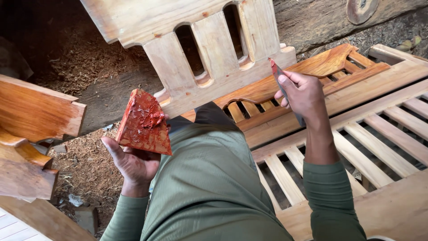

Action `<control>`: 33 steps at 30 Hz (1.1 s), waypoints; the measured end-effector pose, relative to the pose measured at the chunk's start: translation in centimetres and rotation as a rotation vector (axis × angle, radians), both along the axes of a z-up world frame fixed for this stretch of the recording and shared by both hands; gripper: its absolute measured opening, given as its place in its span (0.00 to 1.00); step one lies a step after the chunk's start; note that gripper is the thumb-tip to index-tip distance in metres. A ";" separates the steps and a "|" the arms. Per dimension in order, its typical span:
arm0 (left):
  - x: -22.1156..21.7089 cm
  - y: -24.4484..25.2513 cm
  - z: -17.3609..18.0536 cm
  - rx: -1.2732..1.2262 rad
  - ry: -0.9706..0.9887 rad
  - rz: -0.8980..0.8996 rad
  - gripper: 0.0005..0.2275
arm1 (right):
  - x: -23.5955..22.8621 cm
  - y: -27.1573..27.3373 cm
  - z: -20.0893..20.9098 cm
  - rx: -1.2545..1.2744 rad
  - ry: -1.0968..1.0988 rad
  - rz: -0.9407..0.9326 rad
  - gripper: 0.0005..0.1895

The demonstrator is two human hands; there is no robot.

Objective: The person applies a red paste-like substance to a wooden chair backrest using a small metal spatula. They scoop the substance from a wooden block held in their left hand and spread it into the carved grooves and edges of the chair back.

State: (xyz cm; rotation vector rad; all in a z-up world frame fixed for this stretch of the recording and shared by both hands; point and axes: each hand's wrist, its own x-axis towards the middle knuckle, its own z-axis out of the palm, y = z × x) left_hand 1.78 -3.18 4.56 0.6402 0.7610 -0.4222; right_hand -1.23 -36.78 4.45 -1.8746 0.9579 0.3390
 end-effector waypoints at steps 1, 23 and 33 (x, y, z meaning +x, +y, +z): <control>0.0 0.0 -0.1 0.000 -0.001 -0.002 0.42 | -0.2 -0.2 -0.6 0.000 -0.001 -0.002 0.13; 0.3 0.1 -0.5 -0.015 0.007 -0.015 0.42 | 0.1 -1.1 -2.5 0.080 0.091 -0.096 0.11; 0.1 0.1 -0.4 -0.030 0.015 0.034 0.41 | 2.7 -0.5 1.9 -0.220 0.376 0.176 0.12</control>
